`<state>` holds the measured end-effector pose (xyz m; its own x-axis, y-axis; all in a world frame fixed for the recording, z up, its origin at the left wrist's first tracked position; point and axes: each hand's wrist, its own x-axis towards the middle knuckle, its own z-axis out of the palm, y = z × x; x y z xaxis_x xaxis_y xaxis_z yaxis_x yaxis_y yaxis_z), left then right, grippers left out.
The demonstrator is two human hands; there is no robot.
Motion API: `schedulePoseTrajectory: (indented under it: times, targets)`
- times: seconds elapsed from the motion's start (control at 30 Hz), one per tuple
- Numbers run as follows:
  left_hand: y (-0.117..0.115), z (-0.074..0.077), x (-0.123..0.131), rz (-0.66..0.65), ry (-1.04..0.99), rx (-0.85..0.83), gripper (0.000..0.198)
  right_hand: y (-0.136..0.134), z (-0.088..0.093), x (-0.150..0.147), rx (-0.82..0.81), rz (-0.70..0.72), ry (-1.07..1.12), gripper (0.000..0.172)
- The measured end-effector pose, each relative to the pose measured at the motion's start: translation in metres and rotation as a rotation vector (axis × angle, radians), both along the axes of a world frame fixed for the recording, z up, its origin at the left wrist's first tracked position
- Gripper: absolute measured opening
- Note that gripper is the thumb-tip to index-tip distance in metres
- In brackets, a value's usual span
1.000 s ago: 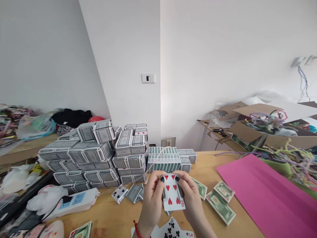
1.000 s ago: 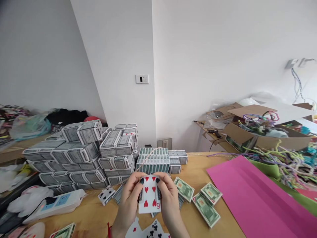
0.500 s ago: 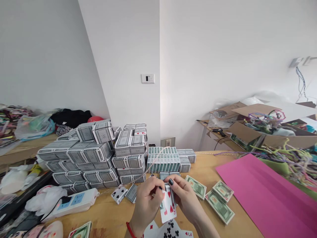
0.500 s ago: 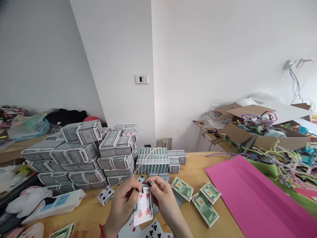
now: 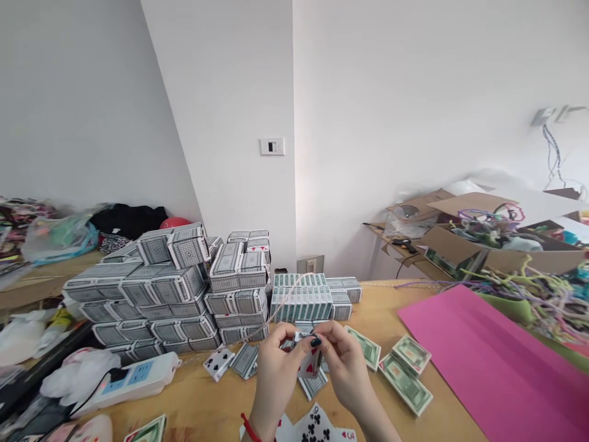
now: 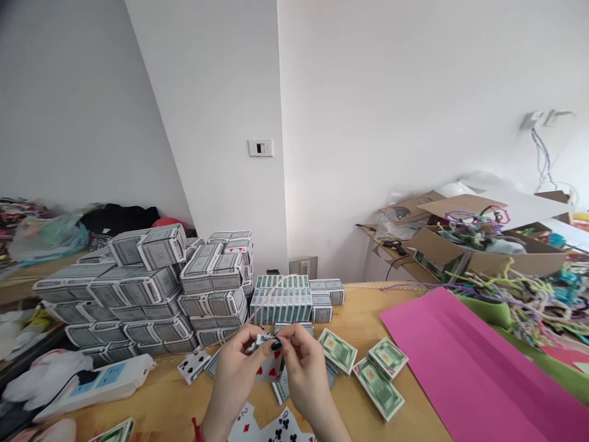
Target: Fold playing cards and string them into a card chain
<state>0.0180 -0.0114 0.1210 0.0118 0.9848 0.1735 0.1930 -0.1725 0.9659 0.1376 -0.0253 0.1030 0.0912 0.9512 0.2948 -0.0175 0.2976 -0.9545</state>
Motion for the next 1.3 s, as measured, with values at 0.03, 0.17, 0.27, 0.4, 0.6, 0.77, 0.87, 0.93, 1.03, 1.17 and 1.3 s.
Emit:
schedulePoseTrajectory:
  times: [0.03, 0.17, 0.27, 0.4, 0.6, 0.77, 0.87, 0.93, 1.03, 1.17, 1.3]
  targets:
    - [-0.001, 0.000, 0.002, 0.000, -0.043, -0.001, 0.027, 0.000, 0.000, 0.000, 0.010, -0.015, -0.010, 0.022]
    - [-0.006, 0.000, 0.008, -0.022, -0.212, -0.039, 0.030, -0.001, -0.003, -0.004, 0.018, -0.030, 0.000, 0.022]
    - [-0.008, -0.002, 0.011, -0.005, -0.287, -0.060, 0.030, -0.003, -0.005, -0.008, 0.015, -0.060, -0.025, 0.021]
    - [-0.003, -0.008, 0.006, -0.003, -0.289, -0.068, 0.027, -0.006, -0.003, -0.009, 0.048, -0.127, -0.130, 0.021]
    - [0.005, -0.002, -0.012, -0.166, -0.162, -0.145, 0.033, 0.000, -0.003, 0.001, -0.023, -0.140, -0.030, 0.024]
    - [0.004, -0.001, -0.009, -0.280, -0.264, -0.246, 0.031, 0.006, -0.006, 0.008, -0.099, -0.116, 0.218, 0.030]
    - [0.007, -0.002, -0.011, -0.209, -0.314, -0.236, 0.027, 0.006, -0.005, 0.007, -0.120, 0.024, 0.246, 0.031]
    - [0.010, -0.001, -0.016, -0.182, -0.287, -0.235, 0.026, 0.005, -0.004, 0.006, -0.140, 0.084, 0.212, 0.032]
    - [0.011, 0.000, -0.025, -0.199, -0.174, -0.207, 0.024, 0.005, -0.004, 0.007, -0.141, 0.093, 0.149, 0.039]
    - [0.008, -0.001, -0.029, -0.225, 0.037, -0.117, 0.025, 0.008, -0.006, 0.010, -0.139, 0.079, 0.111, 0.040]
    - [0.005, 0.003, -0.026, -0.240, 0.023, -0.118, 0.023, 0.008, -0.004, 0.012, -0.179, 0.116, 0.077, 0.030]
